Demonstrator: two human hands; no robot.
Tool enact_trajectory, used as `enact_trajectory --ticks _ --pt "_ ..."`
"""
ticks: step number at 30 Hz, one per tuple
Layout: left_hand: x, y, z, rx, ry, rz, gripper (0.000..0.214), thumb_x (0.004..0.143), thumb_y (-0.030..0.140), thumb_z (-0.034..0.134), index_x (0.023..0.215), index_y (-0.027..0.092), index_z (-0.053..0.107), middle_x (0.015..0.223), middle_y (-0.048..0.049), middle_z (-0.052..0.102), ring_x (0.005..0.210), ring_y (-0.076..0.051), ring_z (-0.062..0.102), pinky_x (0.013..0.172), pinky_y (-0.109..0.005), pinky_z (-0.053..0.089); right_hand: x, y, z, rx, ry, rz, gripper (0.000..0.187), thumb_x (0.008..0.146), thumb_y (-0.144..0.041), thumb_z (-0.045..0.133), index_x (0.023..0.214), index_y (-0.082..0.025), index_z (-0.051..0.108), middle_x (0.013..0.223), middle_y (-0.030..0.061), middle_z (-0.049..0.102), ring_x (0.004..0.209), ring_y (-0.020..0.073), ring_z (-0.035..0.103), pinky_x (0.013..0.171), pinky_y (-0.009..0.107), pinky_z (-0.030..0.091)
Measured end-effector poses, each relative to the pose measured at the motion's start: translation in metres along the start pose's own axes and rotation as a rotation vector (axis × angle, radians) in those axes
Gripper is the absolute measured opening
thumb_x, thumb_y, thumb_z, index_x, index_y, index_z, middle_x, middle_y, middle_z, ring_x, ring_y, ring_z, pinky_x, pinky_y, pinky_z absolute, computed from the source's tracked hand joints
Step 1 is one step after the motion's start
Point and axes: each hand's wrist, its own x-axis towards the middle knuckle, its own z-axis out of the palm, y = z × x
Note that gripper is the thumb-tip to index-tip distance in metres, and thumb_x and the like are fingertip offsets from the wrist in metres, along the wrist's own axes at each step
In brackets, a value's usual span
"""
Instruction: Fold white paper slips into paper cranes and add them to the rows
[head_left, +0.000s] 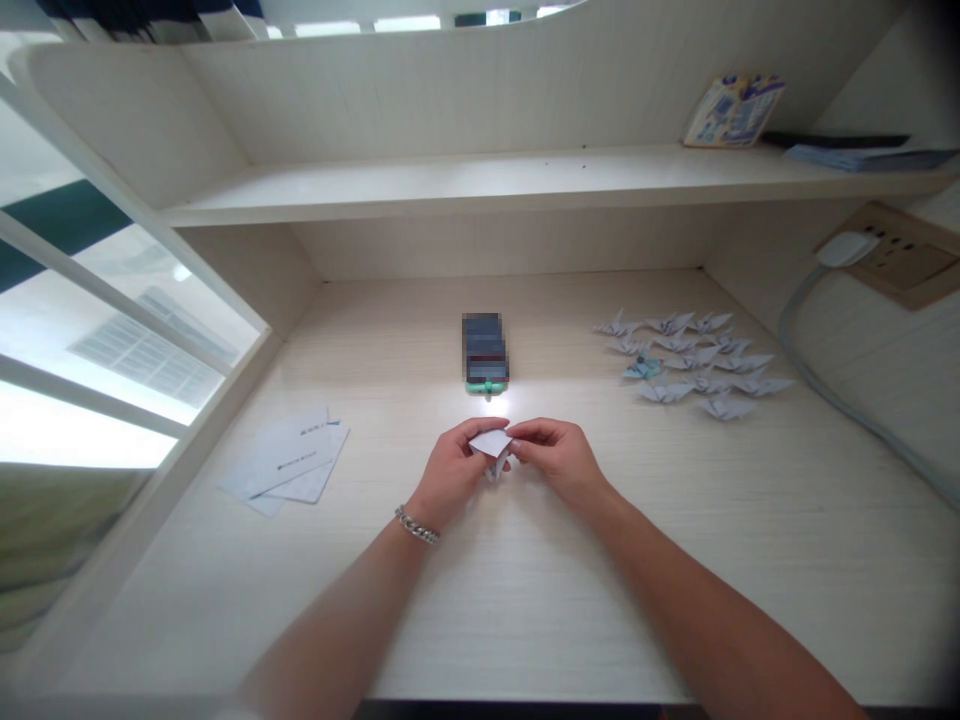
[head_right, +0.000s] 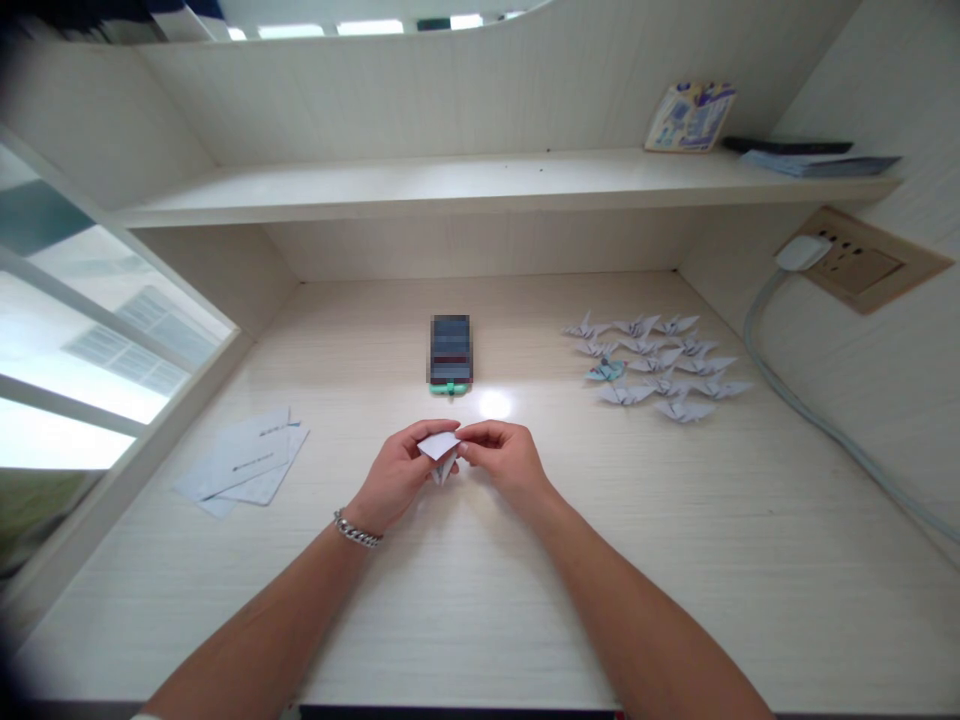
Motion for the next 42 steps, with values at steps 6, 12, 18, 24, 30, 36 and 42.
enact_trajectory --ticks 6,12,18,24,30,36,42 --pt "-0.001 0.002 -0.001 0.062 -0.038 0.034 0.034 0.071 0.019 0.060 0.105 0.014 0.061 0.094 -0.0085 0.064 0.073 -0.016 0.063 0.067 -0.028 0.049 -0.001 -0.003 0.001 0.031 -0.002 0.006 0.016 0.057 -0.019 0.071 0.073 -0.017 0.069 0.062 0.0005 0.064 0.055 0.0122 0.056 0.055 0.026 0.045" --pt "-0.003 0.006 -0.002 0.171 -0.101 0.083 0.042 0.070 0.009 0.052 0.111 0.016 0.059 0.097 -0.0077 0.063 0.066 -0.013 0.061 0.064 -0.027 0.049 -0.003 -0.003 0.000 -0.148 -0.104 -0.097 0.025 0.066 -0.020 0.062 0.090 -0.021 0.071 0.079 0.0028 0.064 0.067 0.0143 0.058 0.061 0.027 0.047" --pt "-0.001 0.005 -0.005 0.238 -0.057 0.150 0.046 0.068 0.007 0.053 0.112 0.018 0.058 0.113 -0.0091 0.059 0.094 -0.020 0.059 0.078 -0.030 0.049 -0.003 -0.003 -0.003 -0.265 -0.089 -0.146 0.023 0.070 -0.021 0.057 0.088 -0.024 0.072 0.079 0.0023 0.060 0.063 0.0117 0.055 0.059 0.025 0.045" --pt "0.001 0.001 -0.006 0.244 -0.025 0.168 0.044 0.065 0.004 0.056 0.107 0.017 0.062 0.115 -0.0090 0.060 0.106 -0.023 0.054 0.086 -0.032 0.047 -0.002 -0.003 -0.003 -0.262 -0.109 -0.124 0.023 0.071 -0.021 0.057 0.089 -0.023 0.071 0.079 0.0019 0.059 0.060 0.0106 0.054 0.058 0.025 0.044" --pt "-0.001 0.003 -0.005 0.186 -0.033 0.145 0.031 0.071 0.015 0.060 0.102 0.015 0.059 0.098 -0.0092 0.064 0.088 -0.019 0.061 0.071 -0.028 0.050 -0.001 -0.004 -0.002 -0.220 -0.028 -0.056 0.020 0.067 -0.022 0.060 0.084 -0.021 0.072 0.070 0.0003 0.060 0.057 0.0106 0.052 0.055 0.024 0.043" --pt "0.000 0.001 -0.005 0.134 0.010 0.114 0.016 0.071 0.017 0.061 0.086 0.014 0.059 0.084 -0.0050 0.063 0.077 -0.016 0.061 0.065 -0.025 0.050 0.000 -0.001 0.000 -0.123 -0.007 0.032 0.021 0.066 -0.024 0.062 0.084 -0.018 0.071 0.076 0.0037 0.067 0.065 0.0144 0.057 0.058 0.026 0.047" --pt "0.003 -0.006 -0.005 0.085 -0.008 0.039 0.020 0.075 0.030 0.061 0.086 0.013 0.060 0.078 -0.0045 0.063 0.070 -0.014 0.059 0.063 -0.025 0.048 0.001 0.000 -0.001 -0.123 -0.069 0.040 0.021 0.068 -0.036 0.064 0.078 -0.017 0.068 0.065 0.0010 0.063 0.057 0.0125 0.054 0.055 0.025 0.044"
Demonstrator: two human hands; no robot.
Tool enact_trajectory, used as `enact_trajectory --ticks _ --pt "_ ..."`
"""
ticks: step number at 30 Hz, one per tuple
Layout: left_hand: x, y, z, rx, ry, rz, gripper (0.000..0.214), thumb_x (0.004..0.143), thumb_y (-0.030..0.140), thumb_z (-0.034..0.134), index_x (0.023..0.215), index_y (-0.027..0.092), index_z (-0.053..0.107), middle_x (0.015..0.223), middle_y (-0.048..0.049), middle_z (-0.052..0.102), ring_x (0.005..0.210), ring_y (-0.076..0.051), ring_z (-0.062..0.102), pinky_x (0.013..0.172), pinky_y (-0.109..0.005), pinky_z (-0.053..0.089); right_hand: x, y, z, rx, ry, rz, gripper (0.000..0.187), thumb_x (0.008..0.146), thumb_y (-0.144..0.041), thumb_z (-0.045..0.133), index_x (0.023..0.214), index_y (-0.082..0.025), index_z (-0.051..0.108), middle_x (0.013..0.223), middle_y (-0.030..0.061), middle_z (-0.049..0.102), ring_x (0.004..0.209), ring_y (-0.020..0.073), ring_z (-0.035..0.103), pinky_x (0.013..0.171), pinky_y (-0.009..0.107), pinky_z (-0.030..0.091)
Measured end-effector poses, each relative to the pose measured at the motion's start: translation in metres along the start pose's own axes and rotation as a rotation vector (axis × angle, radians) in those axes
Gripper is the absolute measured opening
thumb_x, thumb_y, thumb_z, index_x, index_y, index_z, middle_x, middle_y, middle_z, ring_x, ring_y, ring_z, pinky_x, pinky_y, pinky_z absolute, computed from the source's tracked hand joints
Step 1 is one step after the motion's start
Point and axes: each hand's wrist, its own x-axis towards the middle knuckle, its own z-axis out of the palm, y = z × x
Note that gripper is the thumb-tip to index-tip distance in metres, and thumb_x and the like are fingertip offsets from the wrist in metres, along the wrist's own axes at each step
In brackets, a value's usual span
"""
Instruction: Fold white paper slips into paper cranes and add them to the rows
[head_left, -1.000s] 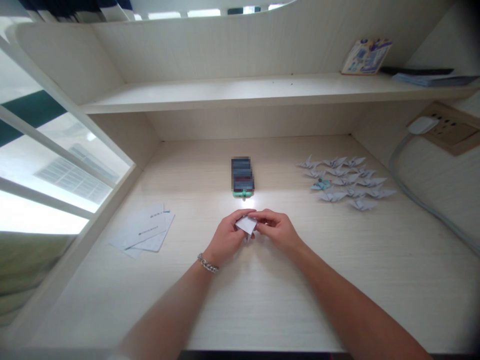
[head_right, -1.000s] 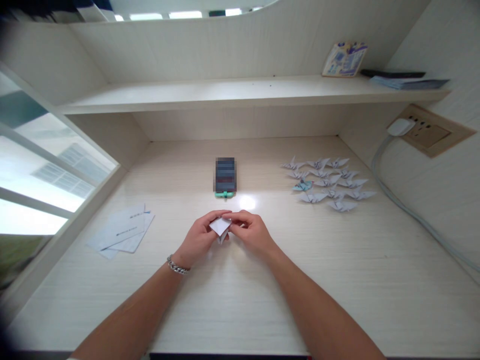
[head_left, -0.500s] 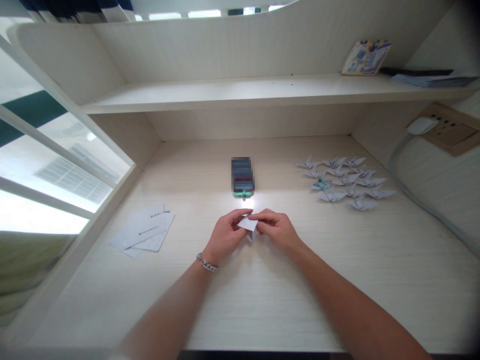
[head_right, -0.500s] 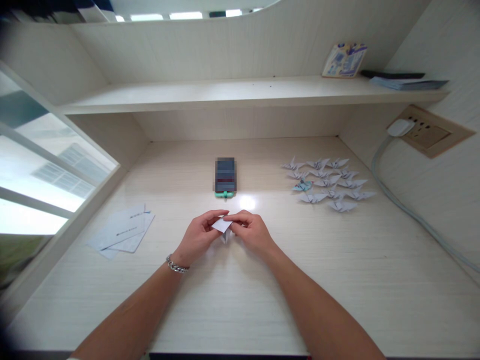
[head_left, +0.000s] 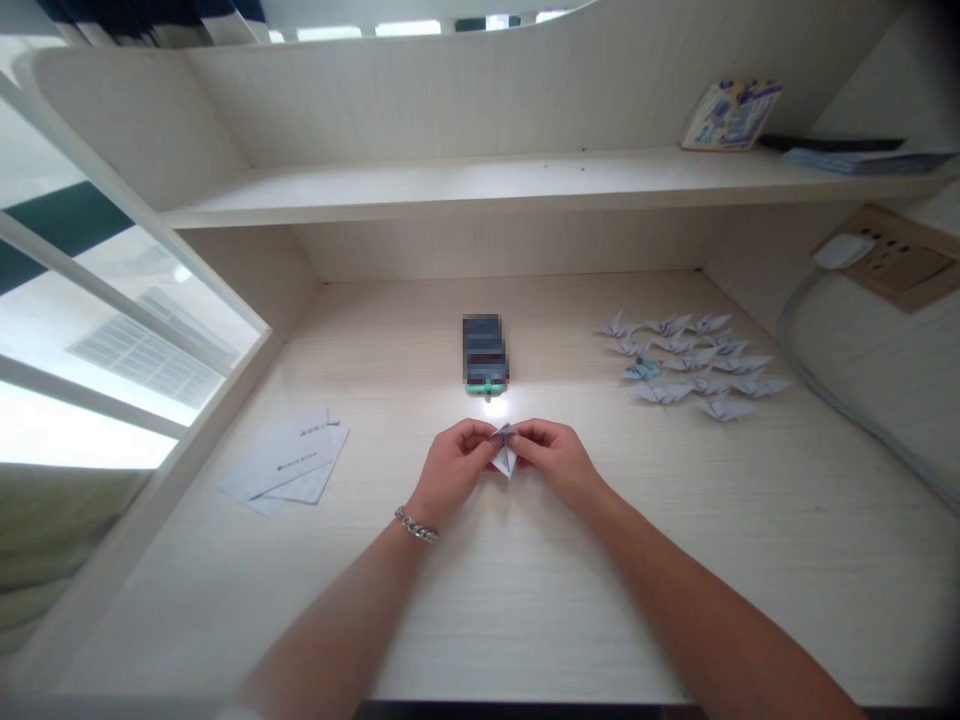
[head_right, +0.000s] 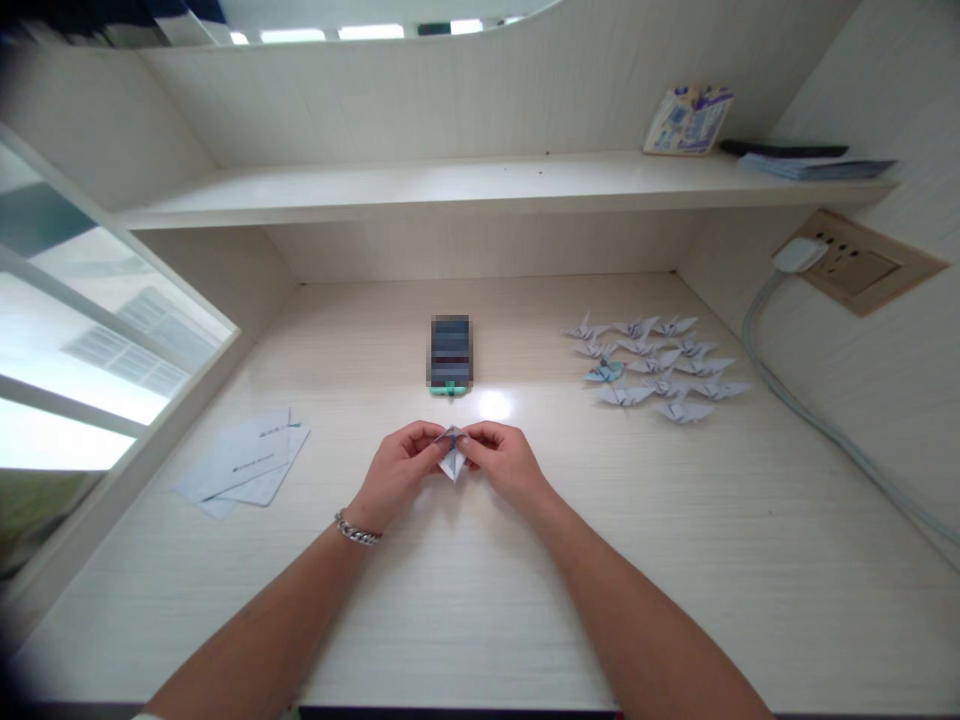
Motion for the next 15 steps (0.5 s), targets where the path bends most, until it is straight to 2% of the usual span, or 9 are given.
enact_trajectory --ticks 5,11,15 --pt "0.0008 -0.0005 0.0002 -0.120 -0.020 -0.070 0.023 0.074 0.032 0.063 0.087 0.012 0.062 0.082 -0.0061 0.063 0.073 -0.014 0.059 0.068 -0.027 0.048 0.0008 0.0017 0.0002 0.028 -0.011 0.010 0.022 0.070 -0.038 0.064 0.076 -0.016 0.065 0.065 0.0012 0.061 0.057 0.0123 0.053 0.055 0.025 0.044" --pt "-0.0018 0.0079 0.0017 -0.412 -0.086 -0.170 0.026 0.080 0.032 0.056 0.092 0.009 0.062 0.084 -0.0103 0.063 0.073 -0.015 0.061 0.069 -0.029 0.049 0.0010 0.0009 0.0015 0.119 0.058 0.032 0.022 0.070 -0.037 0.064 0.074 -0.016 0.064 0.069 0.0020 0.062 0.060 0.0134 0.055 0.056 0.025 0.045" --pt "-0.0020 0.0059 0.0014 -0.439 -0.105 -0.163 0.024 0.079 0.028 0.059 0.093 0.009 0.063 0.087 -0.0110 0.064 0.076 -0.016 0.061 0.072 -0.030 0.049 -0.0003 -0.0013 0.0023 0.116 0.079 0.034 0.023 0.070 -0.037 0.065 0.073 -0.015 0.063 0.067 0.0022 0.063 0.059 0.0130 0.055 0.054 0.025 0.044"
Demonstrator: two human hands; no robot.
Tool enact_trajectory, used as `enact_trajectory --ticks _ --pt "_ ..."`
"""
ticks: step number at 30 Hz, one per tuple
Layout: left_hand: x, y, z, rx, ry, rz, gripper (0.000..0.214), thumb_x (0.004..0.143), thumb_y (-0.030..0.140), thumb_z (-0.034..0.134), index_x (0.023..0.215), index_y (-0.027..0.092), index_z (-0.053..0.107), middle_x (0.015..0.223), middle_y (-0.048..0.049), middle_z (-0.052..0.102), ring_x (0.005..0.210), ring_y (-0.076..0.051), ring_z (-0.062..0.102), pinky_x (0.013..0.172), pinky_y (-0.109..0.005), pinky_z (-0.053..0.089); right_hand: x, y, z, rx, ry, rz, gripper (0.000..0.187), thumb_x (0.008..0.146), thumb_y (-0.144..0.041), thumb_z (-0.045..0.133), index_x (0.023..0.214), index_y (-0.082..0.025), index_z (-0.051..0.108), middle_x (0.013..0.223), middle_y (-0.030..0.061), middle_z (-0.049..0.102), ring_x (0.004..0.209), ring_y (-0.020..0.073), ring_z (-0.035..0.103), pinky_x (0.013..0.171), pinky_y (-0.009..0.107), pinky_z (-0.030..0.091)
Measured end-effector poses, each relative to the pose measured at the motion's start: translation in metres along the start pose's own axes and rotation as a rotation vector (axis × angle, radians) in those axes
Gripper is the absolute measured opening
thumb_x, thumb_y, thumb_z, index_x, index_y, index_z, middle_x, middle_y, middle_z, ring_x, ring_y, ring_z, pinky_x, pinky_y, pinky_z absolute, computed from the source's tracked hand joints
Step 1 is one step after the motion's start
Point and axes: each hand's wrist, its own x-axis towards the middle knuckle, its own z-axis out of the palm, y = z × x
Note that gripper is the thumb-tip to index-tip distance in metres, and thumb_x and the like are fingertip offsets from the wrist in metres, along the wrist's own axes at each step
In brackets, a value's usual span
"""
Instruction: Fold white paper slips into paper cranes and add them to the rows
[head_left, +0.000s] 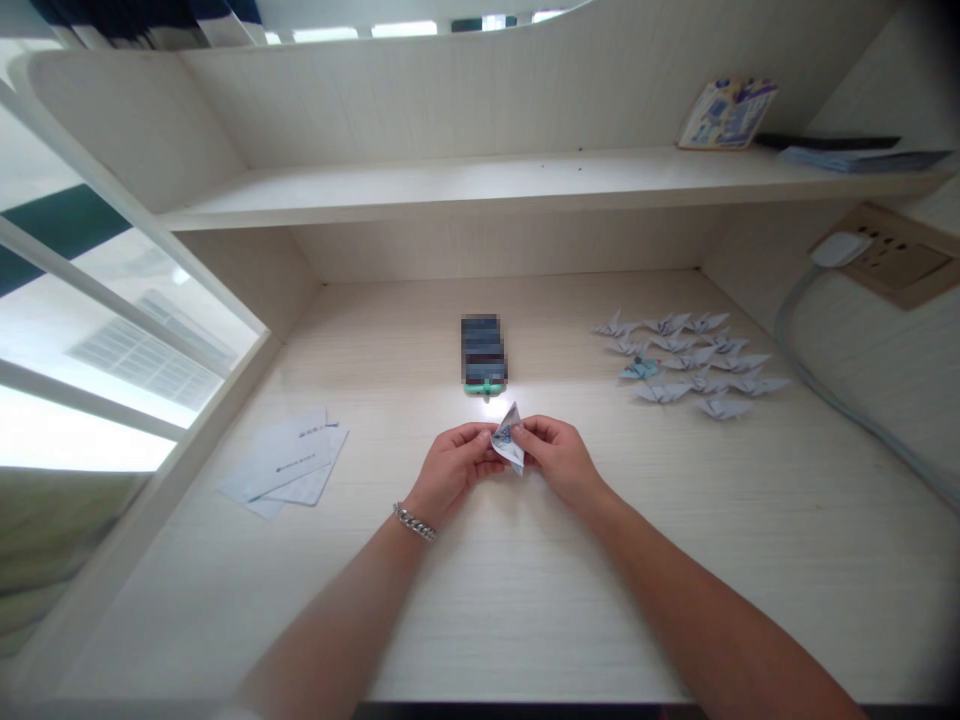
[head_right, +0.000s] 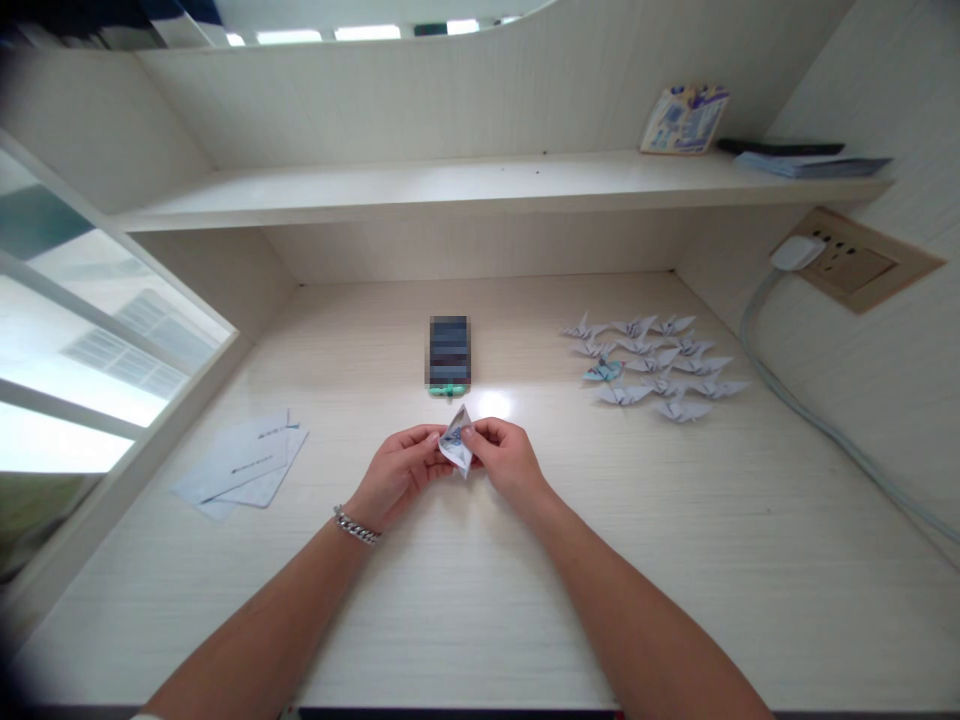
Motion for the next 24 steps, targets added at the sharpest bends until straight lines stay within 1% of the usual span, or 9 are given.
enact_trajectory --ticks 4,13,17,21,24 --pt "0.0011 -0.0020 0.0006 0.026 0.003 0.027 0.023 0.076 0.027 0.062 0.092 0.010 0.064 0.087 -0.0095 0.065 0.077 -0.016 0.061 0.074 -0.031 0.049 -0.0011 -0.0016 0.0001 -0.026 -0.006 -0.013 0.022 0.067 -0.036 0.067 0.073 -0.015 0.064 0.068 0.0027 0.064 0.061 0.0144 0.056 0.056 0.026 0.045" --pt "0.0036 -0.0051 0.0010 0.127 0.047 0.049 0.026 0.071 0.031 0.067 0.087 0.011 0.064 0.079 -0.0071 0.066 0.073 -0.015 0.060 0.072 -0.031 0.049 -0.0014 0.0032 0.0002 -0.072 0.001 -0.038 0.022 0.067 -0.037 0.068 0.071 -0.016 0.062 0.065 0.0014 0.063 0.058 0.0141 0.056 0.053 0.026 0.044" --pt "0.0039 -0.0066 -0.0003 0.170 0.060 0.060 0.027 0.072 0.033 0.065 0.088 0.011 0.063 0.079 -0.0065 0.065 0.071 -0.014 0.060 0.069 -0.030 0.049 -0.0019 0.0016 0.0009 -0.061 -0.001 -0.028 0.022 0.065 -0.036 0.069 0.070 -0.016 0.061 0.064 0.0005 0.062 0.057 0.0137 0.055 0.052 0.025 0.043" --pt "0.0038 -0.0069 -0.0006 0.208 0.071 0.067 0.028 0.073 0.035 0.064 0.088 0.011 0.062 0.076 -0.0048 0.063 0.067 -0.012 0.058 0.065 -0.027 0.049 -0.0027 -0.0016 0.0027 -0.019 -0.030 0.005 0.021 0.063 -0.033 0.070 0.068 -0.016 0.059 0.061 -0.0009 0.060 0.054 0.0126 0.054 0.051 0.024 0.042" --pt "0.0042 -0.0072 -0.0008 0.250 0.081 0.084 0.028 0.073 0.036 0.063 0.086 0.012 0.062 0.074 -0.0037 0.062 0.064 -0.011 0.056 0.063 -0.025 0.048 -0.0032 -0.0005 0.0035 -0.008 -0.042 0.011 0.020 0.063 -0.031 0.070 0.070 -0.016 0.059 0.061 -0.0008 0.061 0.055 0.0129 0.055 0.051 0.024 0.043"
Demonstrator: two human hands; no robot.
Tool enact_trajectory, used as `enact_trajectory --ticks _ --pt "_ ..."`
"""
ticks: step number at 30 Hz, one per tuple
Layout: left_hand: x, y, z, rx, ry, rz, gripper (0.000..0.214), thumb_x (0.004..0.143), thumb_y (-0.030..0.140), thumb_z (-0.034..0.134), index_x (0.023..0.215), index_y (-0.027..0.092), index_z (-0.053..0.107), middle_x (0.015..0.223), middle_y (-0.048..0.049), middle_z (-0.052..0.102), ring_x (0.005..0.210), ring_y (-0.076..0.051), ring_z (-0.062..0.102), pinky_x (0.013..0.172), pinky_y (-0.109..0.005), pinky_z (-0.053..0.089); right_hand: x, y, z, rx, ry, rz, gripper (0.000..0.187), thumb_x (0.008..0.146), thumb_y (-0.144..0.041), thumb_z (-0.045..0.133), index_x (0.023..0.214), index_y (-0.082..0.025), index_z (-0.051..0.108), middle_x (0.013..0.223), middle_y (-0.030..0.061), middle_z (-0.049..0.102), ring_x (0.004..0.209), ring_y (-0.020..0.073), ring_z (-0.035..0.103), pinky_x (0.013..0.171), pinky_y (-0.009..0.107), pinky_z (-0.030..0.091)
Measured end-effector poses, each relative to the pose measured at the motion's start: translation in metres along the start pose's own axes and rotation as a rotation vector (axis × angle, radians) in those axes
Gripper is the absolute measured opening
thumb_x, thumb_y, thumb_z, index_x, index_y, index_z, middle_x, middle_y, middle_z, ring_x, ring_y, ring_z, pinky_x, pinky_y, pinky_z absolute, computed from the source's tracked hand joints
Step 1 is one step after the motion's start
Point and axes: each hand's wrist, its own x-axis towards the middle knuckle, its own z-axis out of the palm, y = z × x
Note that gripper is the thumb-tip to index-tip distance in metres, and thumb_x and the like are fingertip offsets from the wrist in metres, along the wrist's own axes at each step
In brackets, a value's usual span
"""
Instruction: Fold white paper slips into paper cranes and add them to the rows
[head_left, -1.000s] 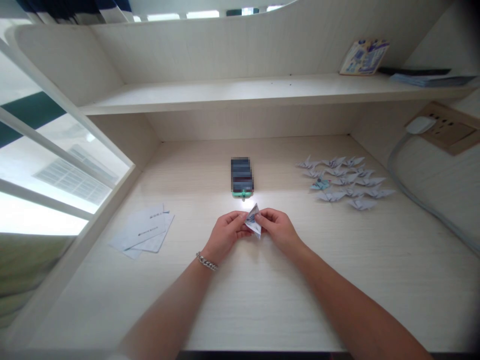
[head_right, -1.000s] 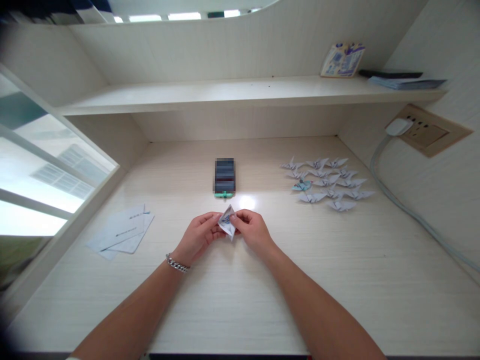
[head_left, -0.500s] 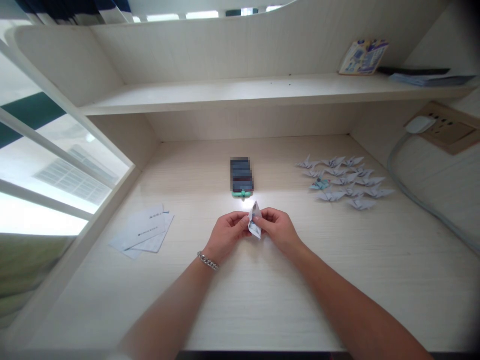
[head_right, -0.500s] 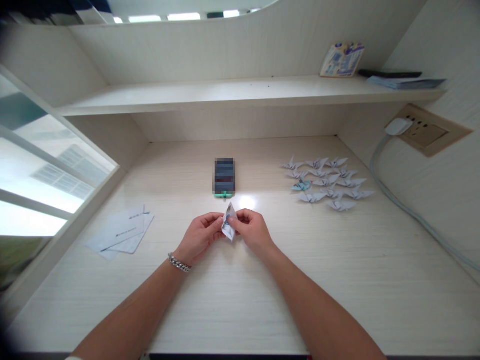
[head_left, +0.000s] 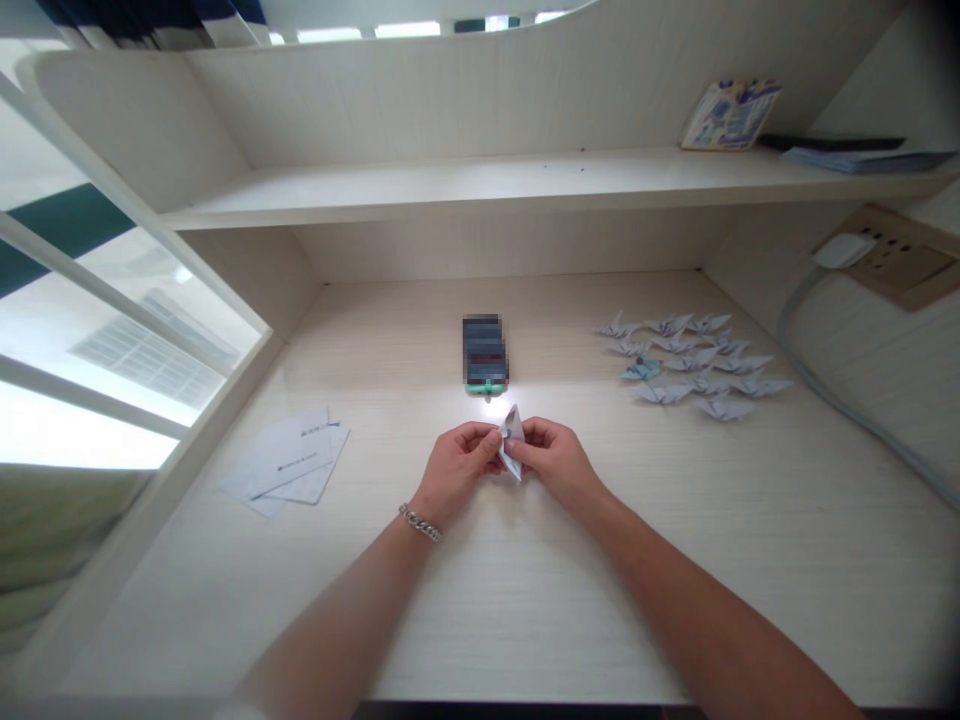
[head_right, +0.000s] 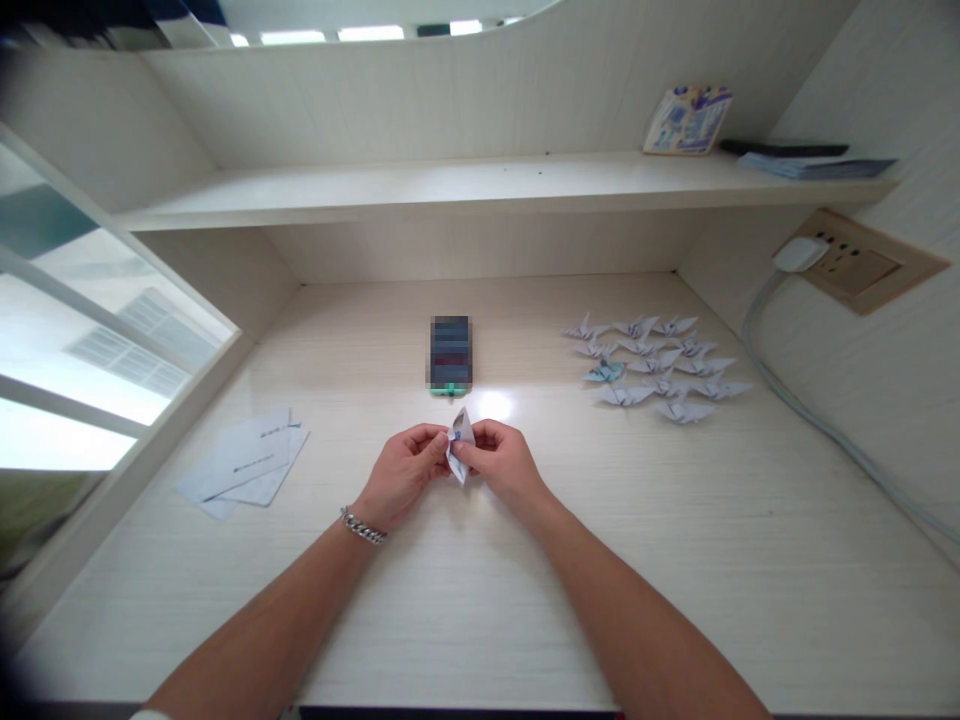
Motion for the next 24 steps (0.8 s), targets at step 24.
enact_trajectory --ticks 24 --pt "0.0013 -0.0008 -0.0033 0.028 -0.014 0.021 0.027 0.074 0.035 0.062 0.090 0.013 0.065 0.081 -0.0057 0.064 0.072 -0.015 0.059 0.067 -0.028 0.047 -0.0028 -0.0003 0.0006 -0.026 0.019 -0.041 0.017 0.067 -0.031 0.066 0.075 -0.016 0.063 0.069 0.0031 0.065 0.063 0.0161 0.059 0.055 0.027 0.048"
